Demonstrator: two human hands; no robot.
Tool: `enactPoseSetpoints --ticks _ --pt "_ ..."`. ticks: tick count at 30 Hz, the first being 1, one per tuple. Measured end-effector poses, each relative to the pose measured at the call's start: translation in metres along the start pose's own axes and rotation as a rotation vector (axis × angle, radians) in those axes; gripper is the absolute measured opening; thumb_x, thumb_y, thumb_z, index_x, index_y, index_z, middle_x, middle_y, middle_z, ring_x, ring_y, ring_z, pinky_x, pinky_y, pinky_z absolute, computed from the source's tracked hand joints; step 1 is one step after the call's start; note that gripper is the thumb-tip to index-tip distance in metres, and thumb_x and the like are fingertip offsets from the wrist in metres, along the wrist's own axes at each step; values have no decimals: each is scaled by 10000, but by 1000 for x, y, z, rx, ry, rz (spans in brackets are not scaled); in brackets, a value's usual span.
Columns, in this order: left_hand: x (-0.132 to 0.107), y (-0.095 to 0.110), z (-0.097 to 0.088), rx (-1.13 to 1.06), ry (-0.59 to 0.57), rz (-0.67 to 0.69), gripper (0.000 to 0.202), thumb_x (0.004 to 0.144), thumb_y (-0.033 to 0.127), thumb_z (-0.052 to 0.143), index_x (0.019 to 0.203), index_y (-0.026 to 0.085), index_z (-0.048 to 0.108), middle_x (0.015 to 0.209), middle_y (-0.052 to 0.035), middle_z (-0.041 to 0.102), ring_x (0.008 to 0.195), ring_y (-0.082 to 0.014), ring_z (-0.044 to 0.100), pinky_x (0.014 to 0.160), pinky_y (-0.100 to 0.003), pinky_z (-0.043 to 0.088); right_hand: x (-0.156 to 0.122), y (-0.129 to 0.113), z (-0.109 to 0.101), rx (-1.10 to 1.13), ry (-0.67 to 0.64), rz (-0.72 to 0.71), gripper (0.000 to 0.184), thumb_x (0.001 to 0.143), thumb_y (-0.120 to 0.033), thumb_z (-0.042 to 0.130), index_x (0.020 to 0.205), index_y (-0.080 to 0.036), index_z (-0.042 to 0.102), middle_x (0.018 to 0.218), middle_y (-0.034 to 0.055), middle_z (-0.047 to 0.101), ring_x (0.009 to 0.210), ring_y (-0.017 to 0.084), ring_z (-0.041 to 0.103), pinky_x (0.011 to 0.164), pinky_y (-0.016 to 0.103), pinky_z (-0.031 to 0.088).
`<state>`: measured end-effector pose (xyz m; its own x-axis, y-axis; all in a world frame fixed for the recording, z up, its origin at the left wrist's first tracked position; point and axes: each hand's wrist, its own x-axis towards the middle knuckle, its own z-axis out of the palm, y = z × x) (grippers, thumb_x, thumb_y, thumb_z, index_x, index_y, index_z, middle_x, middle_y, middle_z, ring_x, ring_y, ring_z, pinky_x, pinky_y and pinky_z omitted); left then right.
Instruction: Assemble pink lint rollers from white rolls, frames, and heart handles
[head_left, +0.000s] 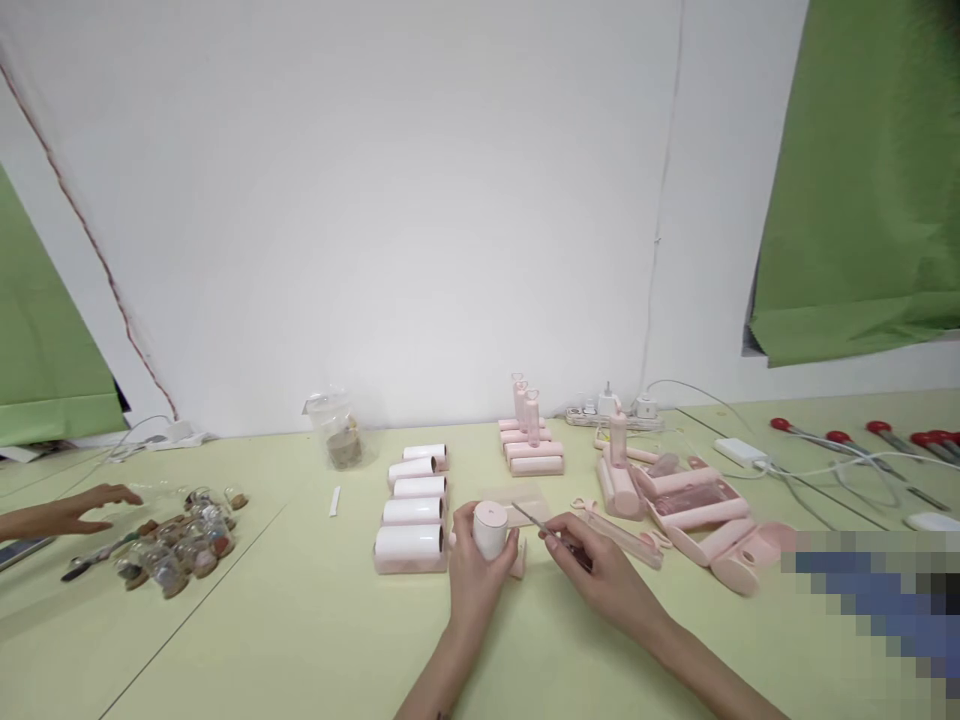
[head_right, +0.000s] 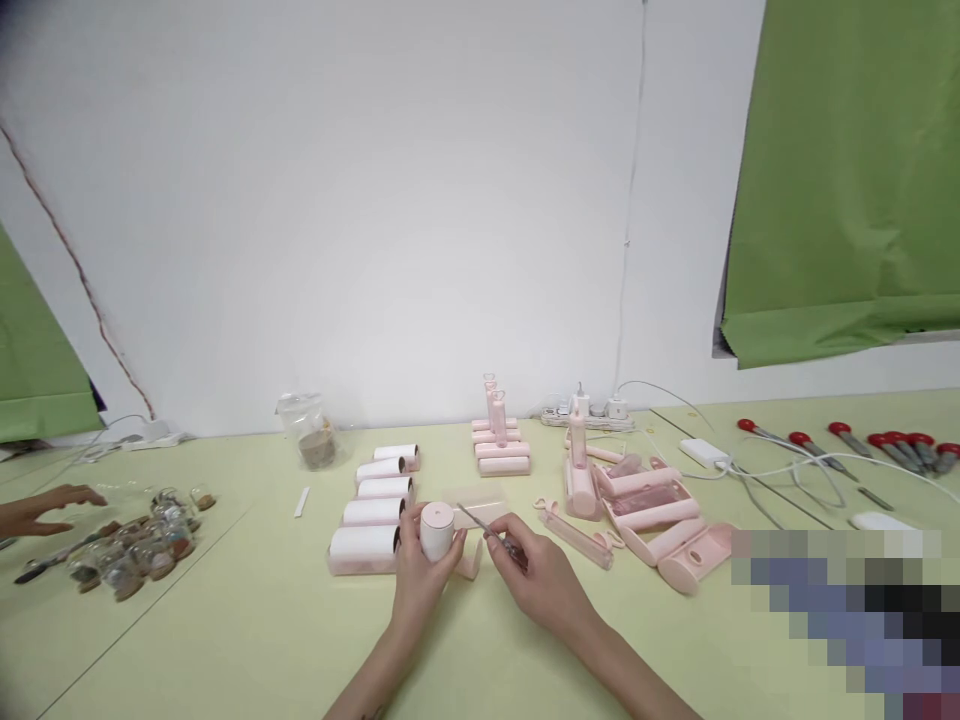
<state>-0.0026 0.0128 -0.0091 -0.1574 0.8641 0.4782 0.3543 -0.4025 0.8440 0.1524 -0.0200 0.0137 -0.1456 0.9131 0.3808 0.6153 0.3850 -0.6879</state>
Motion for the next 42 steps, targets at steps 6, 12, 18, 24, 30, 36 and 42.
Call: enactPoseSetpoints --ticks 6,12,18,24,30,36,42 --pt "4 -3 -9 213 -61 2 372 692 306 543 1048 252 451 961 -19 599 861 -232 572 706 -320 424 -1 0 -6 -67 -83 -75 309 843 -383 353 869 -231 621 598 -5 595 501 142 492 470 241 356" --pt "5 -7 -10 262 -85 35 428 717 306 526 1139 286 456 1007 -21 616 900 -234 569 711 -308 427 -2 0 -3 -90 -68 -76 350 844 -398 345 850 -238 656 655 -5 656 533 160 549 490 240 401" --pt "3 -3 -7 342 -148 81 428 682 248 547 1105 299 512 949 -16 651 873 -248 582 762 -349 416 2 8 4 -44 -67 -45 371 855 -382 321 822 -231 658 684 6 668 625 194 583 574 260 435" --pt "3 1 -4 374 -175 45 421 692 256 527 1112 280 507 987 -33 644 908 -265 573 794 -371 397 6 13 6 16 -65 38 369 839 -405 345 853 -204 653 682 17 657 602 190 563 553 258 417" --pt "7 1 -11 404 -199 -63 438 715 283 503 1151 279 467 1018 -29 631 919 -242 573 697 -294 422 2 6 6 81 -120 -19 352 835 -403 363 812 -201 651 724 8 656 579 166 530 523 238 390" --pt "6 2 -10 410 -217 -81 444 713 293 502 1155 265 465 1033 -27 624 928 -235 567 712 -295 425 5 13 8 126 -108 -11 361 823 -424 383 772 -195 657 704 15 649 609 181 542 545 247 406" --pt "4 -1 -8 393 -212 -49 407 697 283 515 1103 253 499 997 -30 632 965 -258 542 755 -331 424 11 19 9 152 -72 29 363 830 -436 367 827 -187 631 725 25 634 655 189 531 566 251 387"
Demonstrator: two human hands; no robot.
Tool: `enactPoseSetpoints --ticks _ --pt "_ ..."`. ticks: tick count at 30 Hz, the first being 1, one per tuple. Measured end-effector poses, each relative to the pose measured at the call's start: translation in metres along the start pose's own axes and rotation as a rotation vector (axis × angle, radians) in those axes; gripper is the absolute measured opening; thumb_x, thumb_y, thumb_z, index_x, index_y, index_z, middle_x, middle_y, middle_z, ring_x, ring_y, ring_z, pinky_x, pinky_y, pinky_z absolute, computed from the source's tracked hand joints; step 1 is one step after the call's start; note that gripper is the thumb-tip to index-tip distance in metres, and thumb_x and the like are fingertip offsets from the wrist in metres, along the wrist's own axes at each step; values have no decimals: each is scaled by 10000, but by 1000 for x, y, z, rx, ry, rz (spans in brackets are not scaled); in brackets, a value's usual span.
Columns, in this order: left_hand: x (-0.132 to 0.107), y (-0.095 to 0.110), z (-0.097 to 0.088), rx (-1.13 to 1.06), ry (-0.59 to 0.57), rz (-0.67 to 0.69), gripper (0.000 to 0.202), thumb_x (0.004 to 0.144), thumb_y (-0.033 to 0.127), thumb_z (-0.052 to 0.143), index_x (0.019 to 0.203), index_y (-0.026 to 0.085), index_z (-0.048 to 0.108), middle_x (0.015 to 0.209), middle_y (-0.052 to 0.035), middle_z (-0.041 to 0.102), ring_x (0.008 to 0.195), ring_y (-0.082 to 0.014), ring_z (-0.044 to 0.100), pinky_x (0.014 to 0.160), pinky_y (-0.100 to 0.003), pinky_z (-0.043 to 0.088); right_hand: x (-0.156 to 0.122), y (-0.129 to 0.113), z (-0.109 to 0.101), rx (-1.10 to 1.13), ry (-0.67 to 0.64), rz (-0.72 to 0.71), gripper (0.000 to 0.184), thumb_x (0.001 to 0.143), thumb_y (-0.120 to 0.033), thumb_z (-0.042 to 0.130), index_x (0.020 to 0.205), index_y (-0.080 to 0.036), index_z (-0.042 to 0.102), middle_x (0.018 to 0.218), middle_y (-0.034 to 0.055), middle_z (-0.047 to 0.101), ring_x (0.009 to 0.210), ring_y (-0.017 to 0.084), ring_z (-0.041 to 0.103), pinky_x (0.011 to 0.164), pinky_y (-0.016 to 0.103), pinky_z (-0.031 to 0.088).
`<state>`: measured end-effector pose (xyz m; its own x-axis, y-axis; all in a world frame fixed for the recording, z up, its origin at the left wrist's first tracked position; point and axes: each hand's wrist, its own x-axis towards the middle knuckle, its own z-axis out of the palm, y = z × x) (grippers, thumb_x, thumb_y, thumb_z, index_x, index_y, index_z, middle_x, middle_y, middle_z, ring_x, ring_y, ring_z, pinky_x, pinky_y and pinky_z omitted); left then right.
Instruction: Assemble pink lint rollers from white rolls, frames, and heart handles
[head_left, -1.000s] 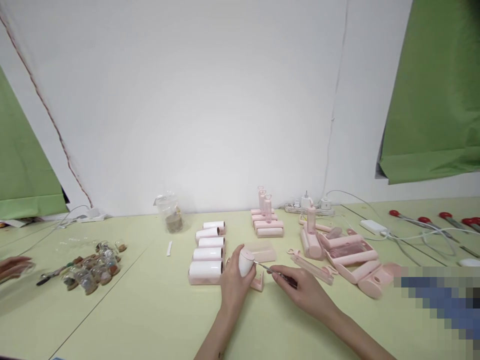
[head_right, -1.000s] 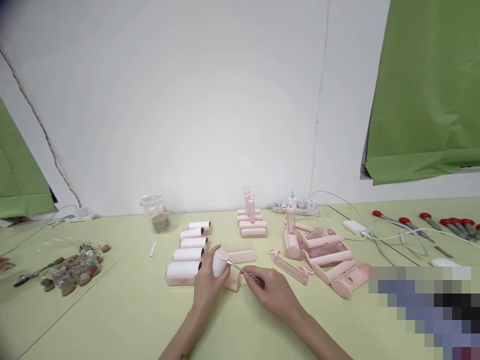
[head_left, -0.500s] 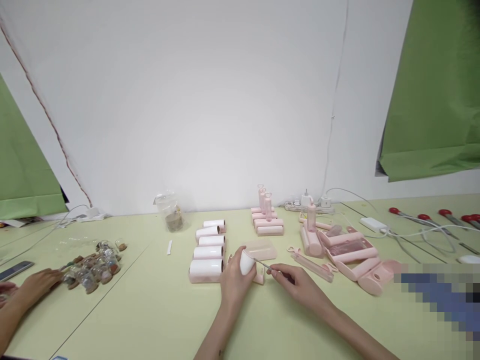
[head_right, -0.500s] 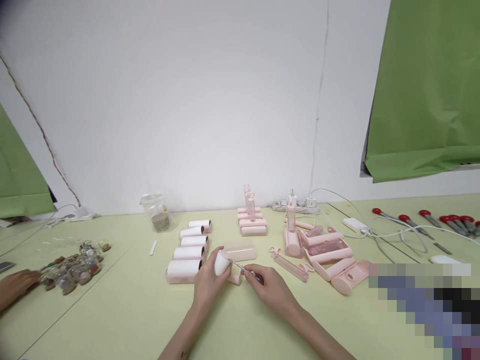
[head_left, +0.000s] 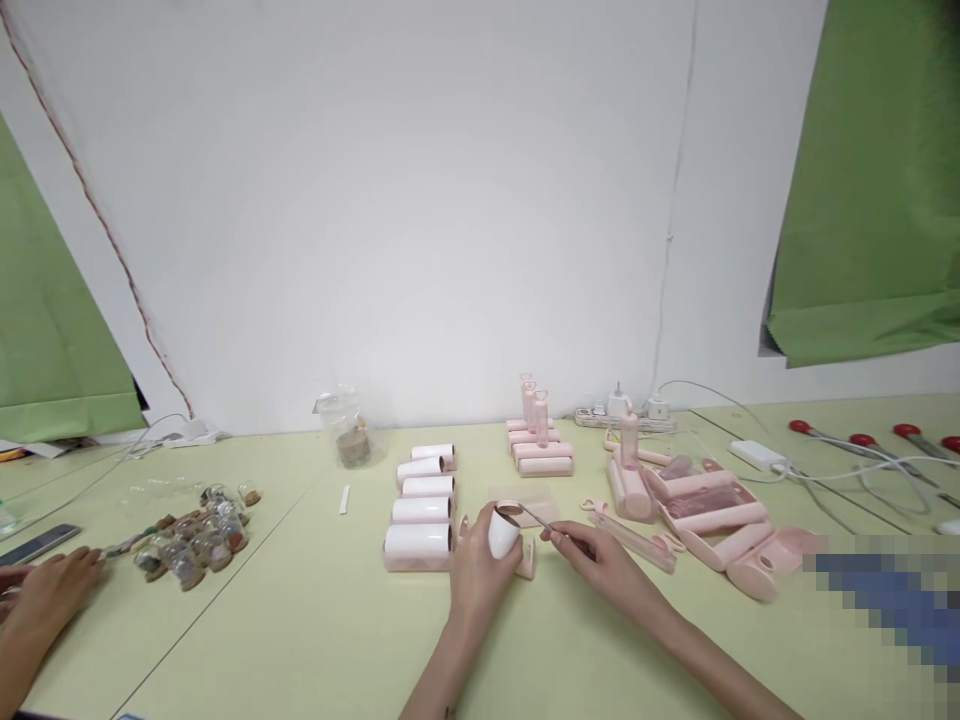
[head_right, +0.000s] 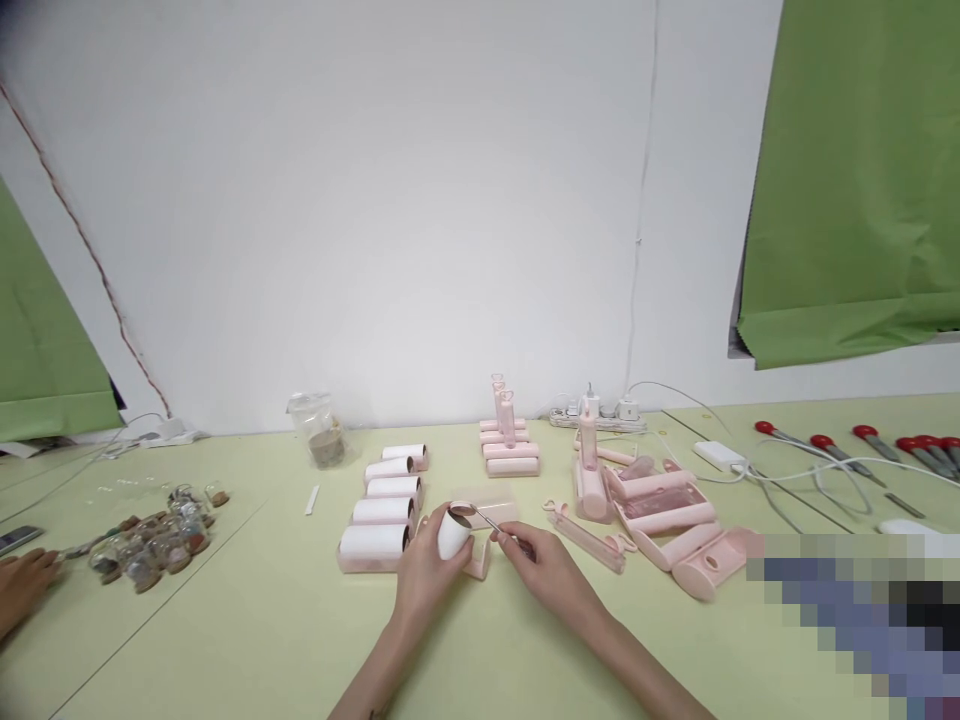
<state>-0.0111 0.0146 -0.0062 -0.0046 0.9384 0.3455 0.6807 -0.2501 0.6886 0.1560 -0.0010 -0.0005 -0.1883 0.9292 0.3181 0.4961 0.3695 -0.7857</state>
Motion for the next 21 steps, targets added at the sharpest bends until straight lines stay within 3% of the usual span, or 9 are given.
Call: enactPoseSetpoints --ticks 4,8,11,14,17,19,21 --pt "8 4 -5 -52 -63 -27 351 713 285 504 1062 249 511 982 -13 638 944 -220 553 787 -304 411 12 -6 0 -14 -47 -20 347 821 -423 376 843 -199 640 684 7 628 596 170 515 532 244 361" --pt "32 10 -10 -50 -214 -110 262 642 294 579 886 198 593 811 -38 668 780 -223 605 659 -278 436 36 -2 -4 -33 -12 8 309 779 -402 432 744 -186 651 661 14 633 606 180 527 541 251 349" --pt "50 14 -9 -50 -238 -153 266 586 292 624 818 166 599 725 -61 663 714 -249 611 596 -289 434 53 10 -8 -23 48 35 303 741 -410 465 715 -171 649 645 26 625 606 191 531 530 257 345" --pt "57 16 -9 -52 -191 -170 298 559 289 644 816 152 583 741 -86 657 743 -281 608 618 -317 433 60 16 -10 39 112 33 317 719 -442 478 694 -167 633 572 9 579 532 168 506 484 247 338" --pt "54 19 -8 -87 -59 -140 421 611 325 614 983 156 514 866 -105 640 877 -293 580 720 -343 418 57 9 -10 139 200 20 375 764 -499 394 755 -175 582 467 -41 456 394 124 417 399 229 302" --pt "49 21 -6 -136 41 -104 504 679 336 555 1127 171 392 965 -105 608 970 -272 545 790 -342 393 52 0 -12 206 264 3 375 806 -507 320 808 -194 527 521 -48 452 380 109 409 391 227 321" --pt "45 24 -3 -200 105 -61 484 738 295 484 1170 170 305 1007 -107 583 994 -243 534 822 -333 379 48 -10 -17 251 322 -22 325 821 -496 323 846 -218 488 651 -26 502 504 119 496 478 233 399"
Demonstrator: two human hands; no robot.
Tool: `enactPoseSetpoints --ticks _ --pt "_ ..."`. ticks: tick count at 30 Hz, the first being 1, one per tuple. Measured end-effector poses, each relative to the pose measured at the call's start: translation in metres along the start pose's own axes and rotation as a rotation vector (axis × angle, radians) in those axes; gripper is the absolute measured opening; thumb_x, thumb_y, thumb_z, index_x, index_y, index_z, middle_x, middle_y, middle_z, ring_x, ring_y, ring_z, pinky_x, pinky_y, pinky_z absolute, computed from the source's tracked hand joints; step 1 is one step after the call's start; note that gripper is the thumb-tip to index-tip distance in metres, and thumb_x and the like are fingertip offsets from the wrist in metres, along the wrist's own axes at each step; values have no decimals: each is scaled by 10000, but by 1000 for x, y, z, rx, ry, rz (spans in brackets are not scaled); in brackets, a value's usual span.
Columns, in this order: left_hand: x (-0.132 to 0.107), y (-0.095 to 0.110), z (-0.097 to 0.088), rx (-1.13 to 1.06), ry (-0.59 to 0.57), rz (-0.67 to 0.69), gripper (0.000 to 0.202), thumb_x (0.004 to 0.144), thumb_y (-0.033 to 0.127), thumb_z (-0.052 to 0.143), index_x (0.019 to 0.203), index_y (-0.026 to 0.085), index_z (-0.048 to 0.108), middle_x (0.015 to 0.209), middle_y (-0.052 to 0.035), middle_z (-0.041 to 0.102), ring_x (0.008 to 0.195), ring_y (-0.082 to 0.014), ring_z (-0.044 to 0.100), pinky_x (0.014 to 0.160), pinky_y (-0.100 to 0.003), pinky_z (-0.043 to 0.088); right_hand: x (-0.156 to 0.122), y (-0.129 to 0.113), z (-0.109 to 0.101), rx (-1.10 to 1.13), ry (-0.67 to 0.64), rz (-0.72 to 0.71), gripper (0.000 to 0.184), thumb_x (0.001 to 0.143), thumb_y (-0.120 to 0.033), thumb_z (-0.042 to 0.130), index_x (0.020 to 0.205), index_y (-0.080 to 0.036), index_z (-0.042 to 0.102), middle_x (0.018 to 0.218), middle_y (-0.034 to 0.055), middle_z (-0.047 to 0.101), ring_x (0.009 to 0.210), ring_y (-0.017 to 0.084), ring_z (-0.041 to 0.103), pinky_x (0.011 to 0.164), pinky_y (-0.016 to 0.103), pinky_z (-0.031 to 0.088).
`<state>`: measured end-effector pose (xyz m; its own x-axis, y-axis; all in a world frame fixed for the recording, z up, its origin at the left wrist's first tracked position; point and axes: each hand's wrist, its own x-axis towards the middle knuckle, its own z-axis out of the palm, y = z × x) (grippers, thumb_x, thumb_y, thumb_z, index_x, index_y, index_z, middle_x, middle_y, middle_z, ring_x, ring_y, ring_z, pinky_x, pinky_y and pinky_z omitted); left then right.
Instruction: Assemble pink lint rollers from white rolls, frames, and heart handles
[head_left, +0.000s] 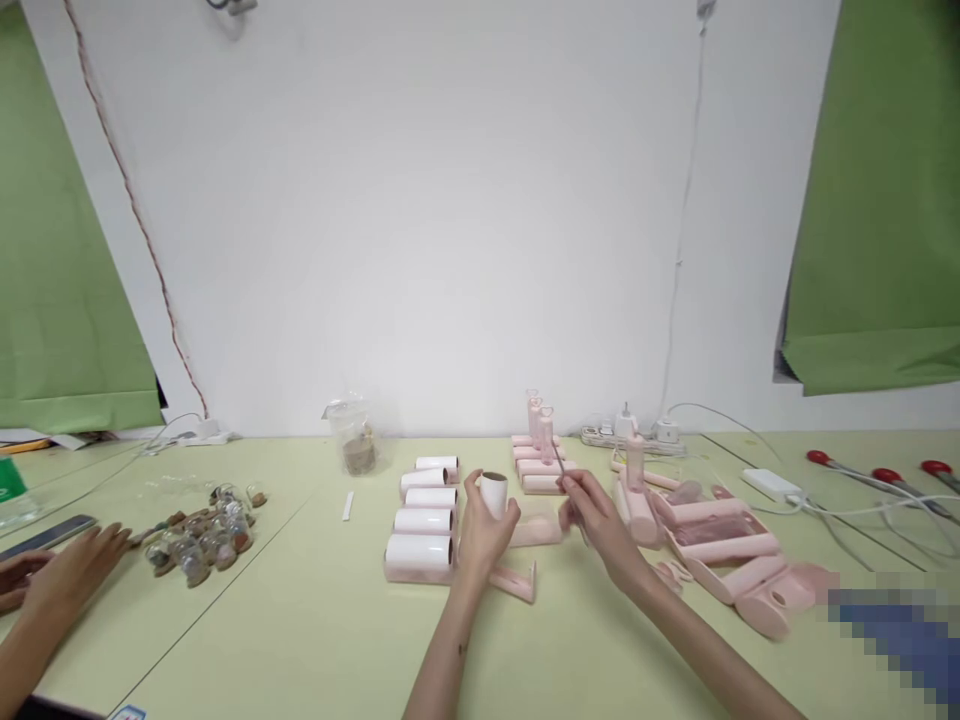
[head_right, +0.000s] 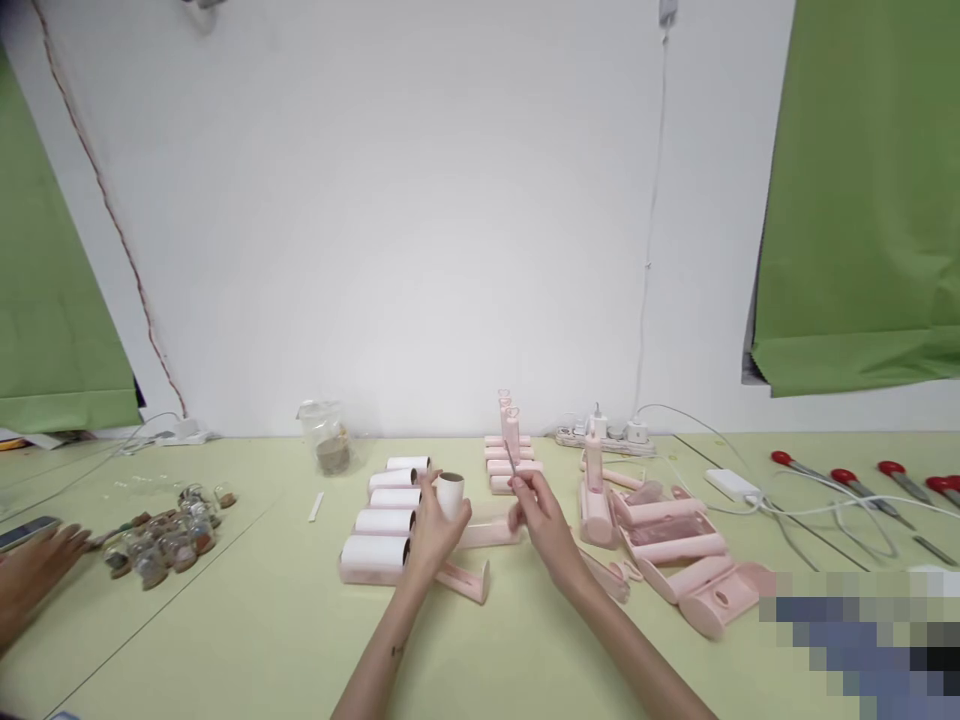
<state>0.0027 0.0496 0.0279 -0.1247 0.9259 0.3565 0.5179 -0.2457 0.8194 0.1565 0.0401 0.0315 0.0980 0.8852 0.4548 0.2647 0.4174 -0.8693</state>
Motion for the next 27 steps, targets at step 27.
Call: enactPoseSetpoints --ticks 27 --pt "-4 -15 21 -418 -77 277 339 718 239 551 991 194 356 1019 -63 529 1015 -175 517 875 -312 409 27 -61 13 -559 -395 -198 209 713 -257 530 531 -177 595 1054 60 611 838 211 591 665 267 419"
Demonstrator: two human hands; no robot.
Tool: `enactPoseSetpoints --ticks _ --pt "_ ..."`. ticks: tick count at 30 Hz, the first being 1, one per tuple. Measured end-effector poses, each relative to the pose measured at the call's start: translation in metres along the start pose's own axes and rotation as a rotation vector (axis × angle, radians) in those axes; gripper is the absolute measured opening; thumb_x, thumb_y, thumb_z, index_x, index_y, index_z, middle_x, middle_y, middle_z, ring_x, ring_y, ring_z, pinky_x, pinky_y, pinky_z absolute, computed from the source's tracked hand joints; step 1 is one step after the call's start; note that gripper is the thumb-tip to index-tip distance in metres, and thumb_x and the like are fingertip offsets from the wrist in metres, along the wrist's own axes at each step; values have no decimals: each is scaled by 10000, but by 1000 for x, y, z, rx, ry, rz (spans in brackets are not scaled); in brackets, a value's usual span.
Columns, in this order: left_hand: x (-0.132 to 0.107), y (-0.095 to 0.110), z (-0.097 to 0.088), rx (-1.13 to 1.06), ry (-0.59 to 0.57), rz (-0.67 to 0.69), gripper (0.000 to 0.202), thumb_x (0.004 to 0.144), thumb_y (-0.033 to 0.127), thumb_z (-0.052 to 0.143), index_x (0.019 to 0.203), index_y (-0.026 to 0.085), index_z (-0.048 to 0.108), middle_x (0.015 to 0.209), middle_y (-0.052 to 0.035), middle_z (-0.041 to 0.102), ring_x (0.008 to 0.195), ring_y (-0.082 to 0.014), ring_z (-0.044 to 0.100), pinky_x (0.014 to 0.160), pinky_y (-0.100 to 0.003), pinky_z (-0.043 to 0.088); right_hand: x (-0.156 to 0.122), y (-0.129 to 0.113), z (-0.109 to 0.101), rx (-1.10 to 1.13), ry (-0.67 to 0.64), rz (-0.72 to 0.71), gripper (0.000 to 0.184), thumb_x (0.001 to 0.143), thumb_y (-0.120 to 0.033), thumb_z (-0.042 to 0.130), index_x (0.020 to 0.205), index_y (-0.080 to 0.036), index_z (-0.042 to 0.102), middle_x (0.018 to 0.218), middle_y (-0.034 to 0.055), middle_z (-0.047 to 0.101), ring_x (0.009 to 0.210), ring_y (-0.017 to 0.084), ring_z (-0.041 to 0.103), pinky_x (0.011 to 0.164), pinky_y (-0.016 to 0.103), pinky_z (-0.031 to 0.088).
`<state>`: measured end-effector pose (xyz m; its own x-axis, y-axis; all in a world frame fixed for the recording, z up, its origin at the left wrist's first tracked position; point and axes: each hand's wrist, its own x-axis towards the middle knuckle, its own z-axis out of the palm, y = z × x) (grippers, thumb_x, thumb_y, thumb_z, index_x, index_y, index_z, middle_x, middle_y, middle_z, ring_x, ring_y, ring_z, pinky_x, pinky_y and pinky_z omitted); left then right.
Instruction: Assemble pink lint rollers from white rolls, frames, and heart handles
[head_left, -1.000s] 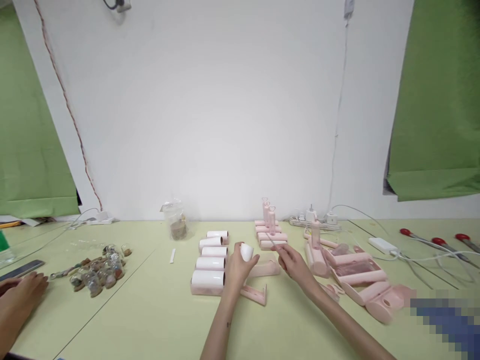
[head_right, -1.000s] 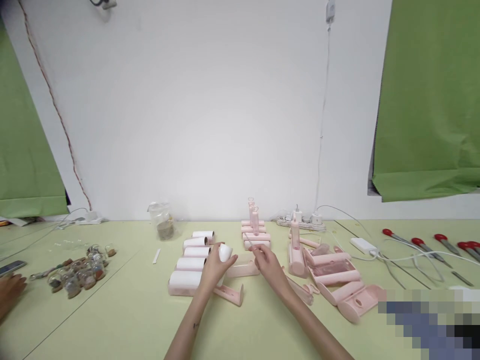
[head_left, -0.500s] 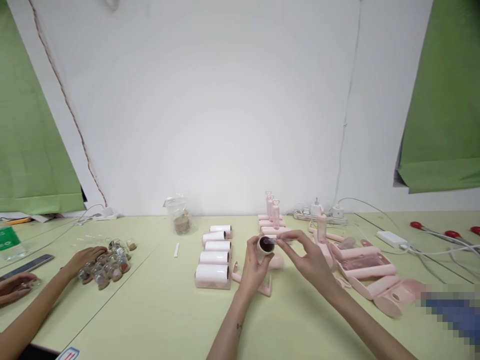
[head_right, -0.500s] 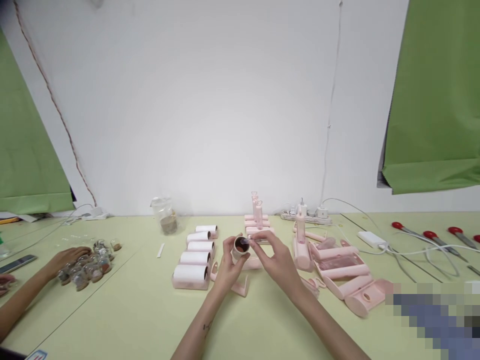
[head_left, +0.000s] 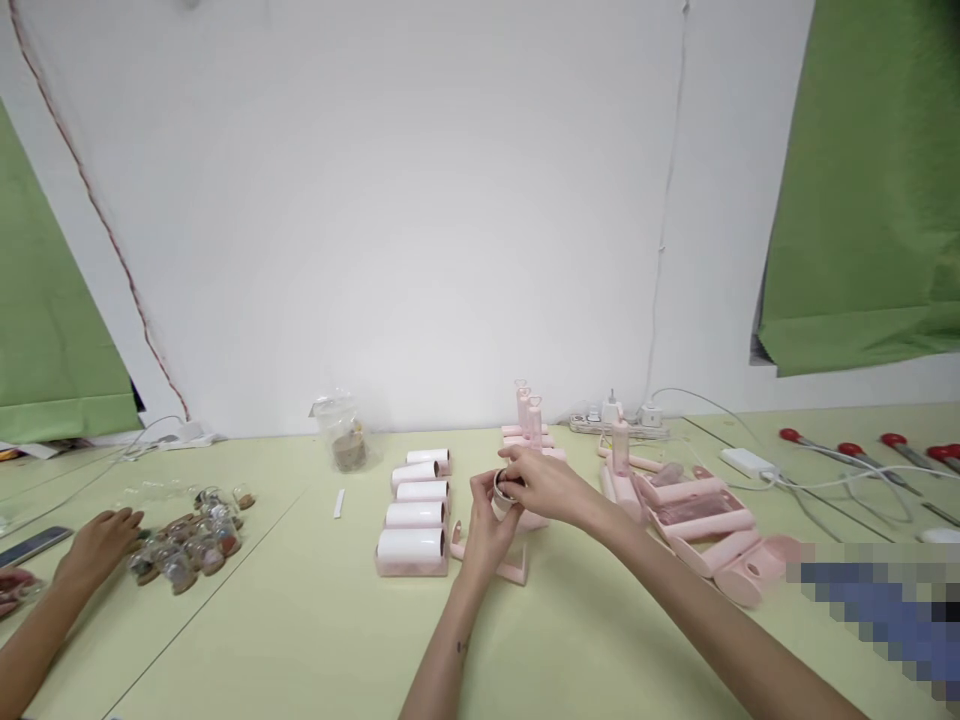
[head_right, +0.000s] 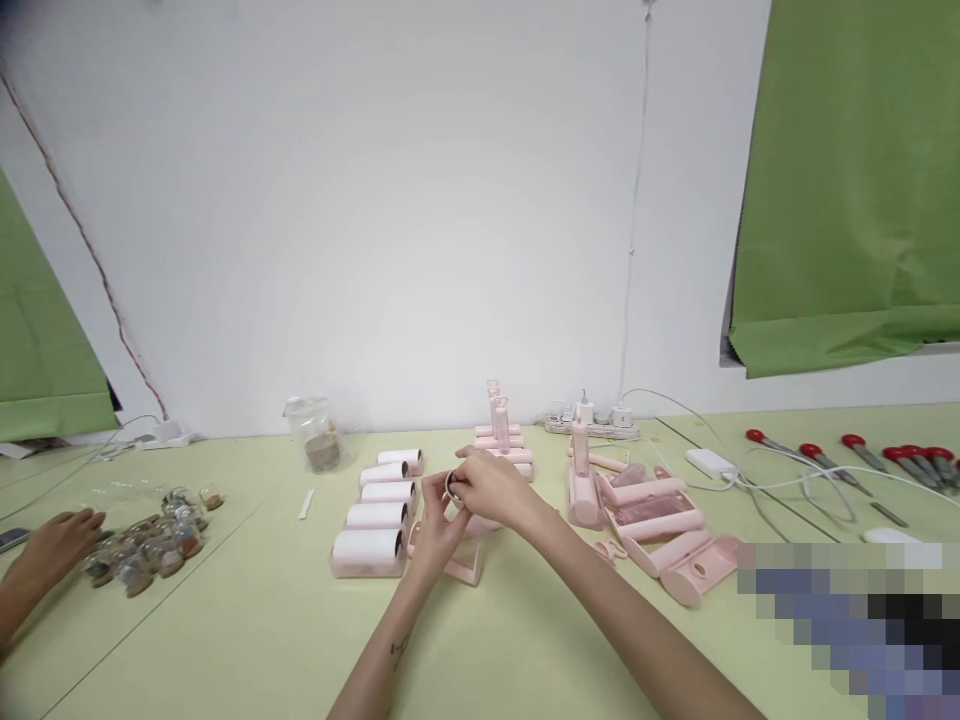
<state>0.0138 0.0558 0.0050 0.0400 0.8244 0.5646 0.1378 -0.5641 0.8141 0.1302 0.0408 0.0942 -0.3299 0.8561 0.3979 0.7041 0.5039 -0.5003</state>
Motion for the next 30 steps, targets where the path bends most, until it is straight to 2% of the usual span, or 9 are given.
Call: enactPoseSetpoints --ticks 4,6,8,11,14,16,21,26,30 --pt "4 6 -7 16 27 -8 385 746 265 538 1080 191 361 1095 -75 509 1049 -180 494 899 -307 387 -32 -5 -26 311 411 22 262 870 -365 313 896 -209 522 985 60 595 906 182 556 724 282 438" --pt "6 13 -11 10 35 -4 413 783 283 494 1159 209 339 1192 -76 463 1115 -181 448 915 -293 374 -48 2 -34 571 642 62 252 869 -407 322 821 -211 474 765 27 578 688 155 564 594 252 451" --pt "9 21 -14 33 47 2 455 820 311 442 1239 232 284 1285 -69 390 1193 -180 367 949 -285 339 -61 18 -34 720 711 126 282 854 -439 344 704 -215 429 611 -11 497 510 126 481 474 228 406" --pt "19 31 -13 265 -39 8 517 844 340 389 1314 222 209 1300 -79 379 1225 -188 314 985 -302 285 -75 53 -12 706 540 230 361 832 -479 352 595 -212 405 511 -31 428 445 114 400 437 229 348" --pt "31 30 -7 577 -241 -4 553 834 333 378 1339 195 200 1165 -108 488 1114 -218 428 929 -326 330 -85 84 24 669 236 306 408 779 -535 388 536 -209 411 423 -44 403 418 112 381 439 234 320" --pt "36 25 -1 682 -337 -25 566 787 308 443 1319 208 276 1067 -109 538 1018 -250 488 875 -350 359 -90 96 46 729 118 409 388 738 -557 408 569 -208 425 423 -53 420 397 105 380 406 223 296" --pt "25 3 16 858 -478 -95 606 616 374 617 1186 217 482 1022 -121 562 973 -331 495 829 -413 367 -93 93 75 778 64 464 378 712 -555 360 565 -211 407 373 -71 374 341 95 340 361 205 261" --pt "18 1 24 979 -435 -79 582 690 299 572 1238 182 415 1039 -135 563 948 -319 511 819 -411 366 -93 91 87 808 41 462 390 697 -573 377 548 -213 381 389 -72 384 335 89 359 358 197 258" --pt "22 33 -2 1025 -282 -19 546 783 269 477 1296 179 312 1182 -132 485 1058 -311 434 882 -418 321 -95 96 86 850 35 534 407 731 -587 290 577 -220 376 411 -74 375 295 105 405 344 211 268"
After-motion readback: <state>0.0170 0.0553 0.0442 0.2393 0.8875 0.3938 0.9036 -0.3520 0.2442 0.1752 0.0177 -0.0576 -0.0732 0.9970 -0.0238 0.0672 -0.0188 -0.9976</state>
